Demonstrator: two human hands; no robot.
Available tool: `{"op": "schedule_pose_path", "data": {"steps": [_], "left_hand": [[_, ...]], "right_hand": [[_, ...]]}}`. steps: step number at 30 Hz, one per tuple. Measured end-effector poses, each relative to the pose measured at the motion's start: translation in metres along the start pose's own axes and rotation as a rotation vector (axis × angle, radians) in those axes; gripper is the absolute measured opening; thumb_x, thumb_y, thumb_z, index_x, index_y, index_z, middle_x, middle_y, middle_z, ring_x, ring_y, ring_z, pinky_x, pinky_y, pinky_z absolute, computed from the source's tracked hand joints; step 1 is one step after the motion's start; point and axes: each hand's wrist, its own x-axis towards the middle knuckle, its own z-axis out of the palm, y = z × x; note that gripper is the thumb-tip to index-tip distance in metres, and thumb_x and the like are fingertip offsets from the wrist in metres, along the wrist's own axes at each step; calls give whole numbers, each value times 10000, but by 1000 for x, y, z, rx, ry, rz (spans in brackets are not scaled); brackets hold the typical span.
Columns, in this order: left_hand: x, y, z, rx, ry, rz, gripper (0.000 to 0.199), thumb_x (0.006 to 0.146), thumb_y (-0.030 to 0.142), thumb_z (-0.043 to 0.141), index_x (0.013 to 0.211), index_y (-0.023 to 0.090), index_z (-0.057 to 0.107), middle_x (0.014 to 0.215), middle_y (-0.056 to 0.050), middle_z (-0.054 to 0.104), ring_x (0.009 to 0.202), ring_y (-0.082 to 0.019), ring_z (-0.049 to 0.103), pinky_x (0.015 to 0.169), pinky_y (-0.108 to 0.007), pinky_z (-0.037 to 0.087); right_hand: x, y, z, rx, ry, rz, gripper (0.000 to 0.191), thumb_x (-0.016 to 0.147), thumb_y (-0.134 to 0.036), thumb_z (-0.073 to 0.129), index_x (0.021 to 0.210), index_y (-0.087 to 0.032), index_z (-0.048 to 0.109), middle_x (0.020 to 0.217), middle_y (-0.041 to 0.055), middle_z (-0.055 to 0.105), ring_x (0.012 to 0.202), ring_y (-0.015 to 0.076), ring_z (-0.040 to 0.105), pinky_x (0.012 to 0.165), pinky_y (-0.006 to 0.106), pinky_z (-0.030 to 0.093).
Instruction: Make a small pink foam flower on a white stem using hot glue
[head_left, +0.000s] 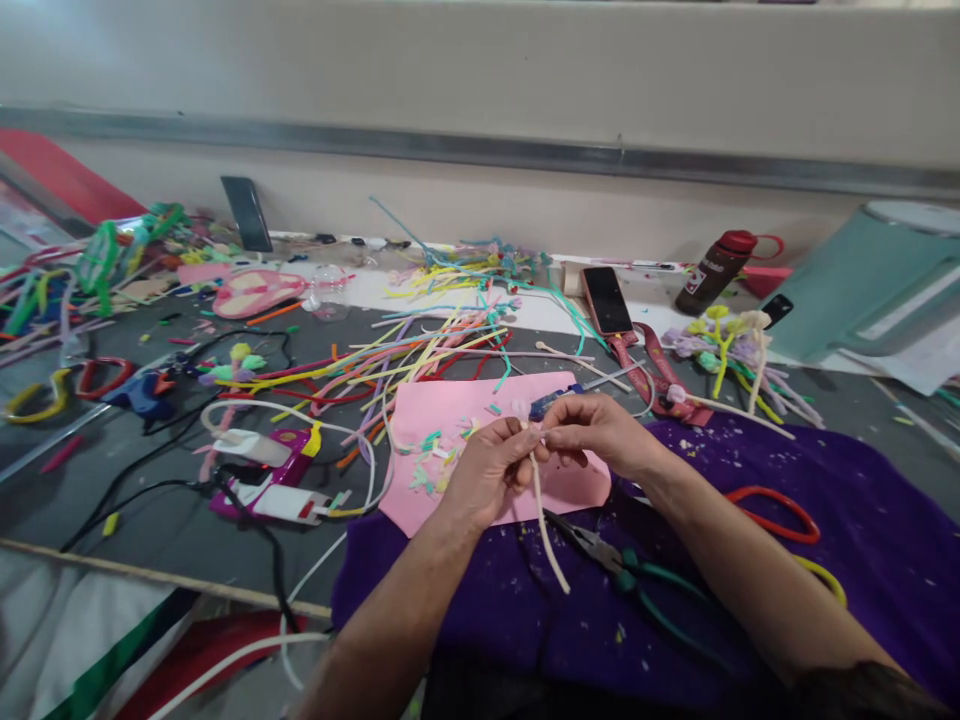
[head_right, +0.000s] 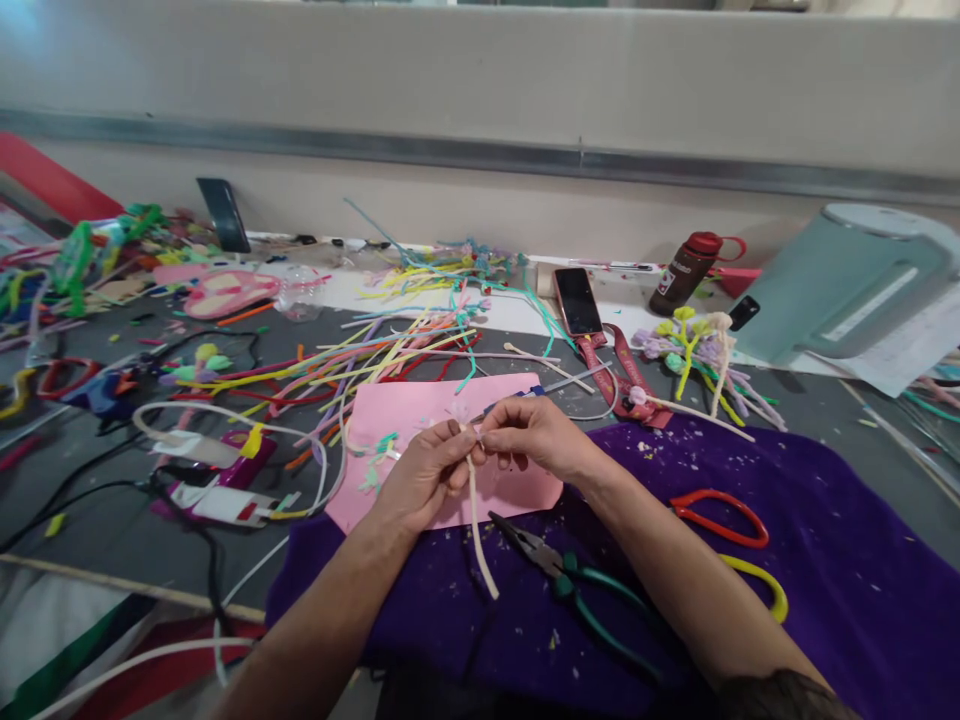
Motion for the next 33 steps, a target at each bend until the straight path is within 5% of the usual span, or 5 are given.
{"op": "schedule_pose_path", "data": {"steps": [8,14,18,24,33], "left_hand": [[-3,0,-2,-7,-111,-26,202,681,266,667,648,110,544,564,-28,635,302,-24,436,297,-128,284],[-2,-2,-1,-12,-79,-13,197,696,275,657,670,111,551,581,-19,640,305,-14,424,299,-121,292],[-2,-3,-1,-13,-97,-19,192,695,268,656,664,112,548,562,-11,634,297,-15,418,299,-123,291],[1,-5,-3,2,-126,-45,187,706,265,646,661,109,553,546,-8,621,297,-14,412,299,-124,278],[5,-5,-5,-31,-61,-33,195,723,278,625,650,104,575,572,10,585,315,3,375,303,-125,263]], "right_hand": [[-1,4,-10,128,-165,68,147,718,-234,655,777,-105,616,666,28,646,459,59,539,393,145,374],[4,12,-11,174,-87,54,131,695,-208,679,730,-109,601,533,-12,597,390,45,480,345,125,326],[5,17,-13,237,-166,66,119,693,-194,669,732,-98,610,591,7,618,355,16,410,323,125,245],[7,25,-16,370,-235,97,141,685,-216,673,740,-92,632,588,15,623,352,30,456,333,133,280],[6,13,-14,194,-52,45,274,803,-357,545,898,-118,639,693,32,637,419,64,540,316,140,304]]}}
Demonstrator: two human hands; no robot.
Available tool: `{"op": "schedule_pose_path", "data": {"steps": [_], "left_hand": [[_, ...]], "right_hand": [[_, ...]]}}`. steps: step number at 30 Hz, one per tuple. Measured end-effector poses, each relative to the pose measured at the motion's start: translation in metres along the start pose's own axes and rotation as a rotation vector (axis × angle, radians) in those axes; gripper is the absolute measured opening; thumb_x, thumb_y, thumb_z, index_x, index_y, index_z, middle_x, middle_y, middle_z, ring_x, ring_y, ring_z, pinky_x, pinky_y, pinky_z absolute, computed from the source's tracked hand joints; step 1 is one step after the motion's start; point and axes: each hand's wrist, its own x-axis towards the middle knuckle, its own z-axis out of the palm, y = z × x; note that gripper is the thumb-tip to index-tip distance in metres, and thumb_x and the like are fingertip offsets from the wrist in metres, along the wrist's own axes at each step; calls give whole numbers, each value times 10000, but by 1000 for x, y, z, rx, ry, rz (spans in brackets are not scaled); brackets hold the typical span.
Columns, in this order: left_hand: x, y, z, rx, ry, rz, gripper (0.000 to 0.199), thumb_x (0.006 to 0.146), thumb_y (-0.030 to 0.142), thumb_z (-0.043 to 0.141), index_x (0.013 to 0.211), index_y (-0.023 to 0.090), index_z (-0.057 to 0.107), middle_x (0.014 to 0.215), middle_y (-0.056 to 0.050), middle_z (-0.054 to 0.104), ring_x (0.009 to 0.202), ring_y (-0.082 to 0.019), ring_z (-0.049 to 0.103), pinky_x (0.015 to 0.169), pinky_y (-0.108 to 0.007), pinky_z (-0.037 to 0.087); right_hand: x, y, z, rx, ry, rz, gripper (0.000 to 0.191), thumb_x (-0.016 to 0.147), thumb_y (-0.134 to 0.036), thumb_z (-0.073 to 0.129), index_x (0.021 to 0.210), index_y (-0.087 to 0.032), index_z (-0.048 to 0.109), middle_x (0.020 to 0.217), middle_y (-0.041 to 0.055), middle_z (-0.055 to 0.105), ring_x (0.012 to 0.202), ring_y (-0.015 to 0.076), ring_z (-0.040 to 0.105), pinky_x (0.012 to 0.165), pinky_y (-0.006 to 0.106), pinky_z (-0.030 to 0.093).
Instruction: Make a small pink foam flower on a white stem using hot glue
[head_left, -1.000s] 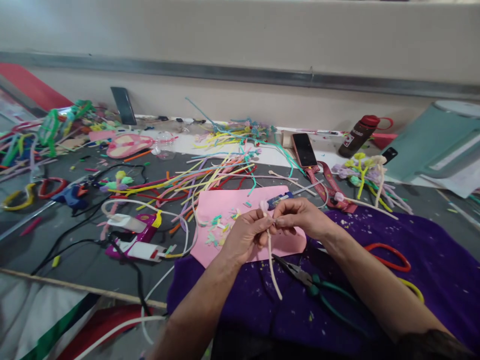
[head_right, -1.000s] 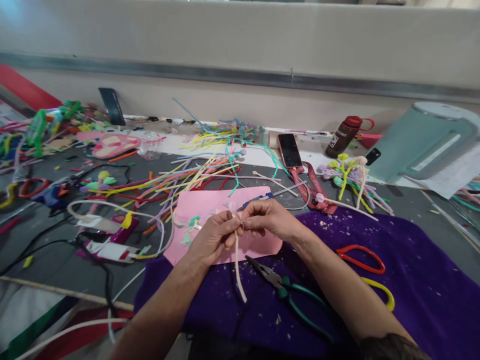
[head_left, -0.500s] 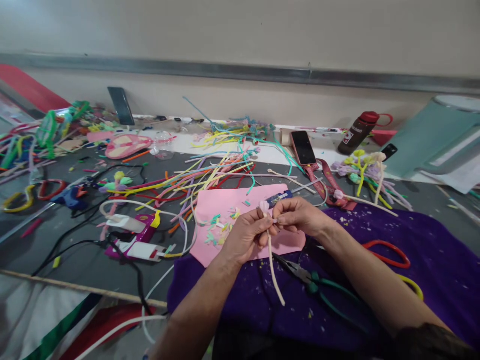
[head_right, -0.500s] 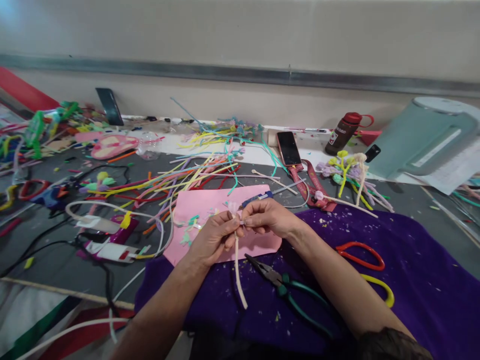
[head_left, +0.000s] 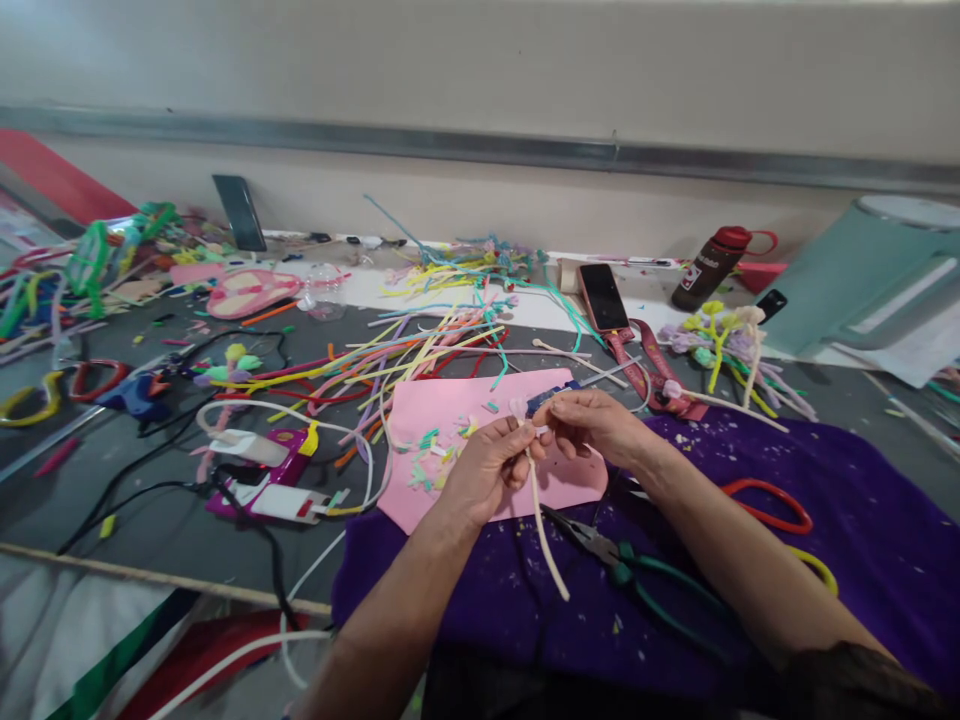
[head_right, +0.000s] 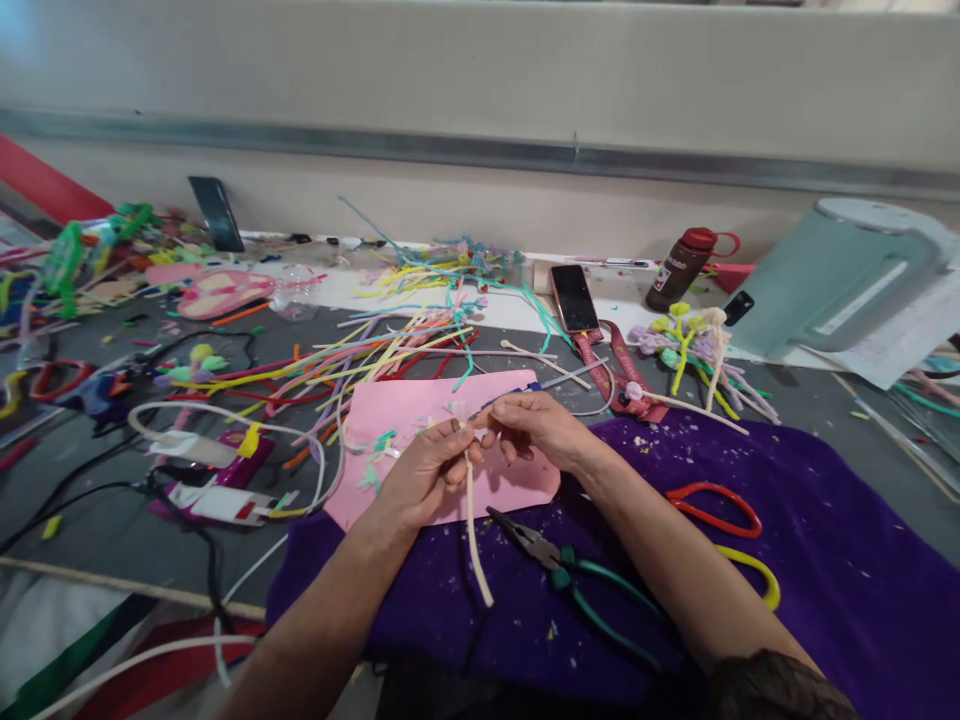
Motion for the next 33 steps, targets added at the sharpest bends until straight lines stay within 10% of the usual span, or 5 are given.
{"op": "schedule_pose_path", "data": {"steps": [33], "left_hand": [[-2,-3,2,96,47,12,252,717,352,617,667,106,586,577,-25,634,294,-15,400,292,-138,271]], "right_hand": [[3,8,4,-191,88,-106,191,718,-317,646,755,-135,605,543,-30,558,429,57,477,377,160,329]]}}
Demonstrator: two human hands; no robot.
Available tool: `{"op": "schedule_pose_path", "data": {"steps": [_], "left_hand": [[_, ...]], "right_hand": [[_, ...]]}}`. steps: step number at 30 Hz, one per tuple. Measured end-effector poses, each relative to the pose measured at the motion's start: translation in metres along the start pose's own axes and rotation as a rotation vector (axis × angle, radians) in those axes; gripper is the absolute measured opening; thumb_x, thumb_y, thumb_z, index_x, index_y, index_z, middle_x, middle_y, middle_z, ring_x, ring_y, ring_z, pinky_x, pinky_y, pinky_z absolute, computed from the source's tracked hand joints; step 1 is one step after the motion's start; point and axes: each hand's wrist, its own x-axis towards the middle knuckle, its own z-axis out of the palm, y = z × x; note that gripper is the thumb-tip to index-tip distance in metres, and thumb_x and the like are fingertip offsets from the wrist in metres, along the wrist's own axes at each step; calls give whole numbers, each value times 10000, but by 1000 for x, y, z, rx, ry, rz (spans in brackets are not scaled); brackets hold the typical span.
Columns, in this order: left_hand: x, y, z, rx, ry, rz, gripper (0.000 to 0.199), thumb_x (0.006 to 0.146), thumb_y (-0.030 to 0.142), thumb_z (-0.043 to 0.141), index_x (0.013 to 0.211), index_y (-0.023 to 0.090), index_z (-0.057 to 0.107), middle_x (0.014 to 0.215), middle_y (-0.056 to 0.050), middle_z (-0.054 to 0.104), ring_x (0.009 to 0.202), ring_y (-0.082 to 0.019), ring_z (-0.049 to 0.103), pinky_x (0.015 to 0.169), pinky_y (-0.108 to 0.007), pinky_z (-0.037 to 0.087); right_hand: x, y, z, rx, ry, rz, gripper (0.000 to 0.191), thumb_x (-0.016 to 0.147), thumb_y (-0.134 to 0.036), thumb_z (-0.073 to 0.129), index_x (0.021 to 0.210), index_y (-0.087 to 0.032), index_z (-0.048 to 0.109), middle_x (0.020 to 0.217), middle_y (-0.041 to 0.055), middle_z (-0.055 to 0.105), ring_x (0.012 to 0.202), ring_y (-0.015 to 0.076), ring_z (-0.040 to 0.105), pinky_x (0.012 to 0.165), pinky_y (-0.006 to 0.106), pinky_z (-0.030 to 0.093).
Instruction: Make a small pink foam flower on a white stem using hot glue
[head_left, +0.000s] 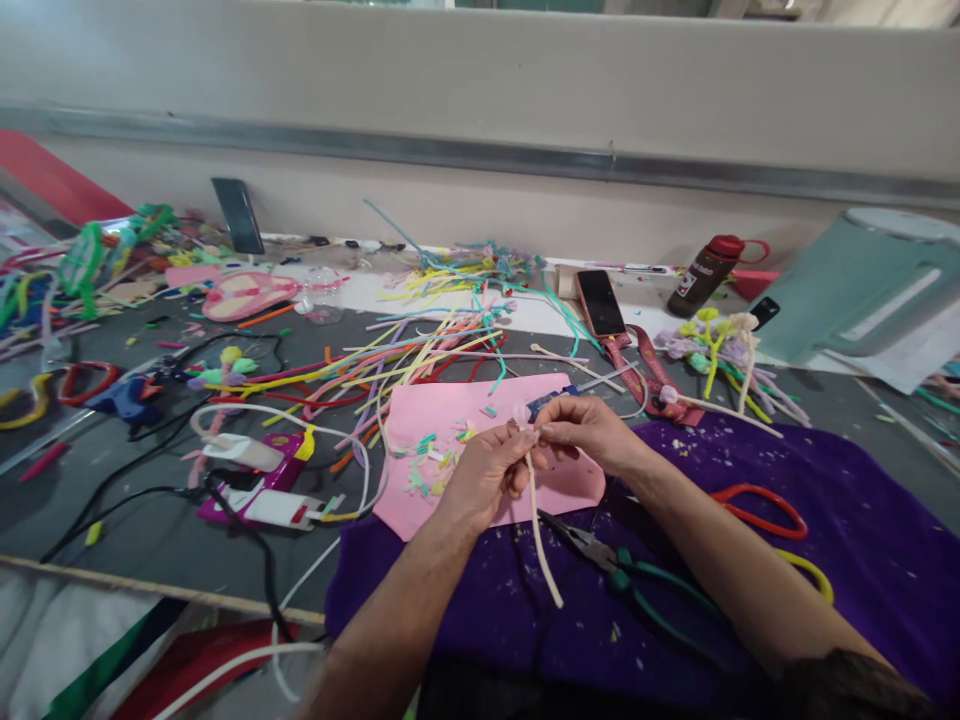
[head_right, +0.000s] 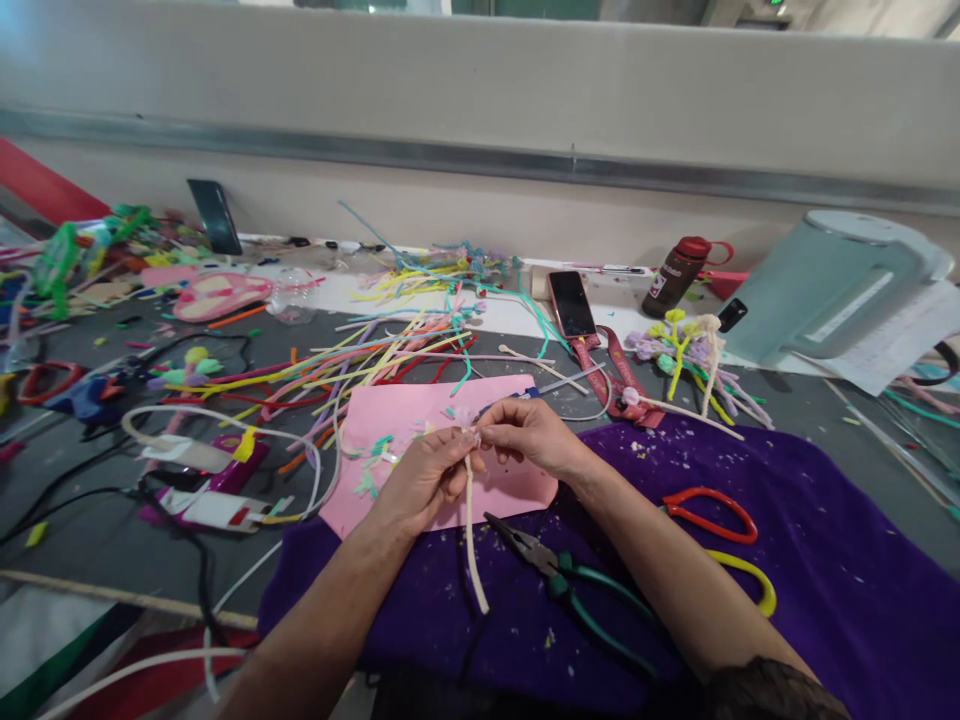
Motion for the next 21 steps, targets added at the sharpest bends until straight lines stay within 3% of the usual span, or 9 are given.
{"op": "schedule_pose_path", "data": {"steps": [10,15,18,21], "left_hand": [[0,1,-1,-12,13,-42,286,694,371,641,635,94,600,446,4,565,270,-22,374,284,-146,270],[-1,3,0,-21,12,-20,255,685,348,653,652,103,589,568,-16,625,289,-16,388,287,-145,280],[-2,6,0,-4,35,18,254,695,335,645,614,100,590,516,-1,590,292,-5,364,292,-135,258],[-1,9,-3,-23,83,42,242,686,324,652,602,106,587,543,7,591,300,2,357,288,-131,243]], "right_hand": [[-2,-1,3,-86,89,-89,170,723,-305,645,754,-144,600,563,-30,566,444,61,505,398,166,358],[-4,-8,5,-192,94,-136,167,722,-313,631,754,-151,608,603,-13,590,474,80,526,410,185,375],[-6,-17,-10,-282,153,-138,170,738,-316,604,784,-153,617,636,0,603,479,87,527,411,191,357],[-8,-24,-35,-509,352,-144,183,769,-323,545,797,-156,615,649,6,603,501,101,519,443,211,343]]}}
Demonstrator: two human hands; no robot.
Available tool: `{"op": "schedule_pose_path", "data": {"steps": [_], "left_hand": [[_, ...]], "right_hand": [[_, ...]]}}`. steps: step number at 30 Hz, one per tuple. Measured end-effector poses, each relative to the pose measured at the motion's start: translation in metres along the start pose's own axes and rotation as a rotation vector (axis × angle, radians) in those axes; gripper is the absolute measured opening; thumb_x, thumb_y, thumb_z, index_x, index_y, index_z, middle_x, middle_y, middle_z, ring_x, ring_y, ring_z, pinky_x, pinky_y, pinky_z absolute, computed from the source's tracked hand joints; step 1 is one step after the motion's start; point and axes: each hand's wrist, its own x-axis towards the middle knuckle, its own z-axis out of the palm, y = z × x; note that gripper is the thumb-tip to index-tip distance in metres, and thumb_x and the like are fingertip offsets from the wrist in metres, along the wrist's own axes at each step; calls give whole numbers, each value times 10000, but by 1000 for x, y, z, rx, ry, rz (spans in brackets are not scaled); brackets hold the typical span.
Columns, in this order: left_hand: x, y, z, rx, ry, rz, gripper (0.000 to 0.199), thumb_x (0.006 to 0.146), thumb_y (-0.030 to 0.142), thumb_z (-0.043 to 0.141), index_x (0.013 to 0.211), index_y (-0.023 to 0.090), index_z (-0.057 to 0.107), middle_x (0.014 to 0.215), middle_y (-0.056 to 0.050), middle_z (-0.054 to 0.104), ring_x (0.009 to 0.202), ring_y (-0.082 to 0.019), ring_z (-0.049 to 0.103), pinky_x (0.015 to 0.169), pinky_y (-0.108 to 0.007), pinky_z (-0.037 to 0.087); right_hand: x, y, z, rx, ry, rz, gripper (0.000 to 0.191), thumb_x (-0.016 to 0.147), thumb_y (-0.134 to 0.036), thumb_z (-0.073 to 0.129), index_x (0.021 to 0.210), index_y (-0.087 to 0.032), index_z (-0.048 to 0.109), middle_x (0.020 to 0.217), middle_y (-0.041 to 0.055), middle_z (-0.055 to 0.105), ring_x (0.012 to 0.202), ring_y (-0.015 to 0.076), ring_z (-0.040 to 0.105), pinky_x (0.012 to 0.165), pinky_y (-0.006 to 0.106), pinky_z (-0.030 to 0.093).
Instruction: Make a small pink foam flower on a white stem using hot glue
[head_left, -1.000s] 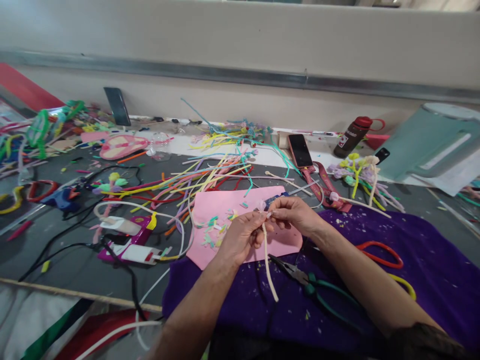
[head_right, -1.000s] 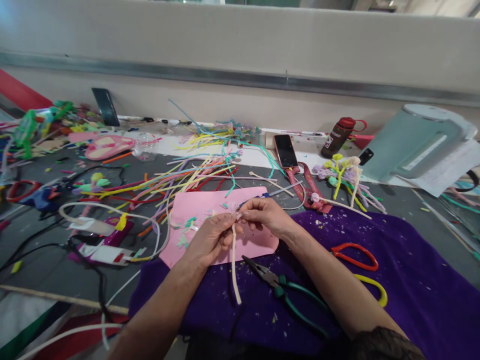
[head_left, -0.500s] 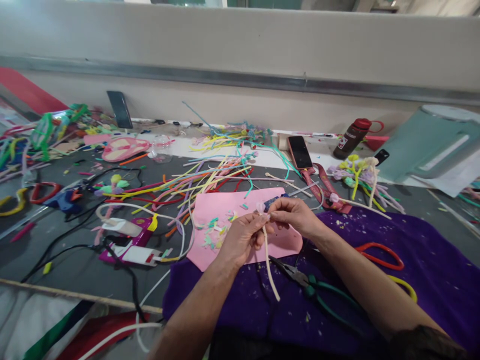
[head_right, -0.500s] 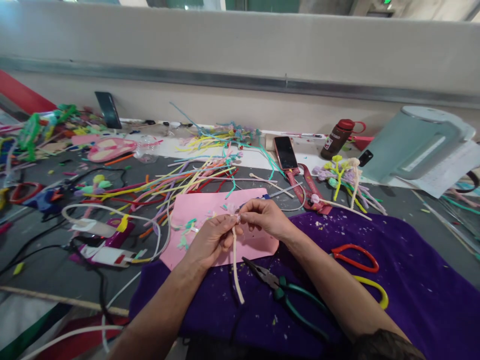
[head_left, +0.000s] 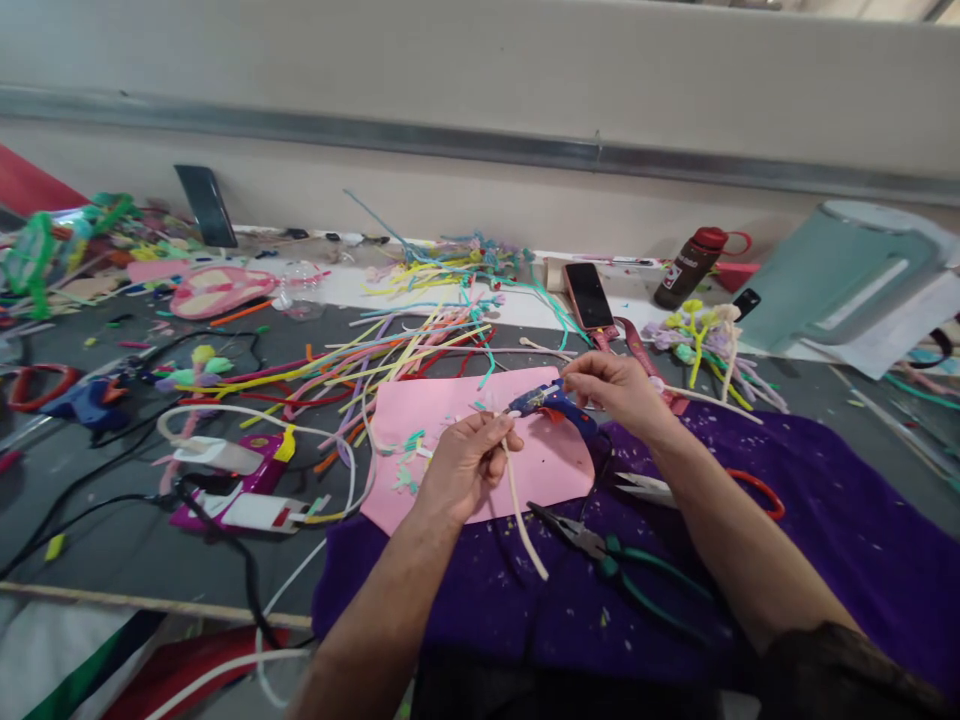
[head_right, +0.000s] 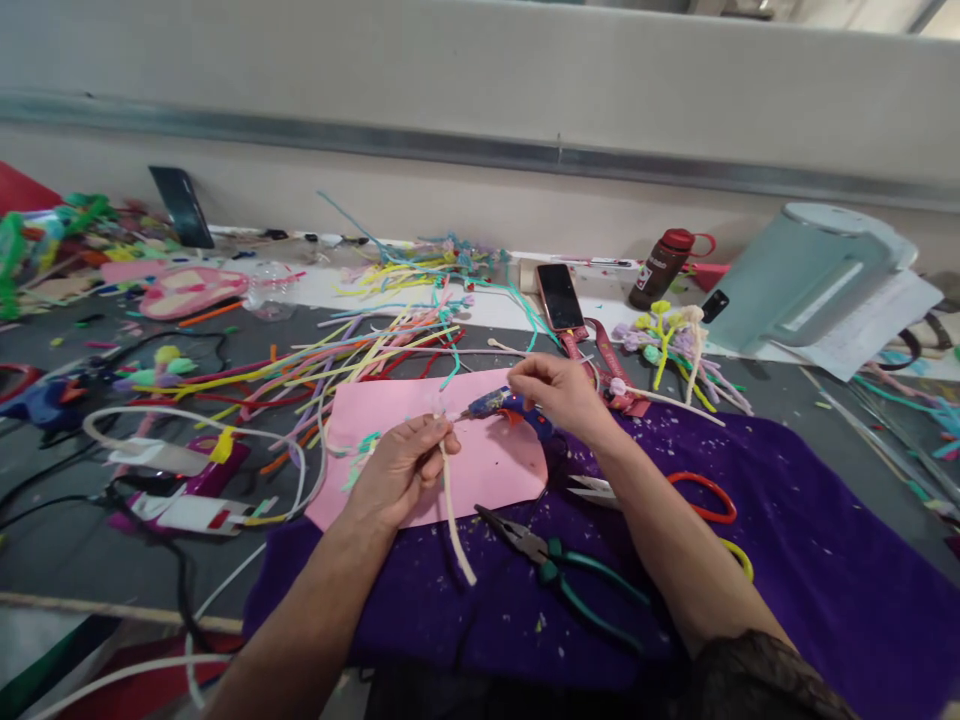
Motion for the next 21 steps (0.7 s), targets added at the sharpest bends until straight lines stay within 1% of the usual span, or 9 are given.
{"op": "schedule_pose_path", "data": {"steps": [2,5,7,9,12,13,15,19,21], "left_hand": [[1,1,-1,-11,13,-4,237,679,323,658,604,110,586,569,8,596,304,4,358,283,-132,241],[1,1,-1,-2,4,-4,234,680,322,654,604,111,586,570,7,593,310,2,363,286,-134,248],[1,1,-1,6,3,5,231,688,319,647,605,113,585,576,7,595,314,0,365,290,-136,251],[0,1,0,11,8,13,226,693,317,642,607,116,583,583,9,595,318,-1,366,293,-137,249],[-1,2,0,28,12,8,233,685,323,647,597,119,576,565,11,586,316,-5,363,297,-140,249],[-1,3,1,37,7,3,240,683,330,648,593,120,576,548,11,579,313,-7,360,299,-141,250],[-2,3,1,54,-4,-4,251,681,343,646,590,120,578,507,13,558,309,-12,354,303,-143,252],[-2,3,1,63,-15,3,259,682,355,642,594,119,585,478,14,544,305,-15,354,304,-144,256],[-2,4,0,51,-13,7,256,676,356,648,598,120,587,494,10,559,304,-14,357,300,-145,256]], "right_hand": [[4,7,-11,-322,40,-1,189,767,-324,535,757,-164,636,630,9,606,542,118,522,501,233,342],[6,16,-17,-707,-47,48,196,750,-350,553,751,-187,661,688,24,646,622,149,552,539,248,320],[6,19,-17,-844,-88,95,215,742,-389,563,764,-199,660,737,32,662,657,163,565,532,248,303],[6,23,-17,-913,-144,142,261,729,-450,569,740,-205,659,729,36,664,652,169,566,514,247,286],[8,29,-16,-925,-283,192,370,686,-557,571,662,-199,659,657,41,647,600,165,549,485,249,262],[9,32,-14,-907,-304,199,386,673,-572,575,650,-196,658,643,39,640,585,160,541,478,249,257],[10,39,-9,-818,-284,211,372,649,-556,599,644,-188,654,627,26,623,564,145,522,472,244,255],[12,49,-4,-519,-211,258,322,593,-484,649,591,-163,619,542,-18,543,513,105,462,458,225,254],[11,51,-5,-454,-194,265,324,615,-478,623,607,-155,597,525,-34,504,488,92,434,447,215,263]]}}
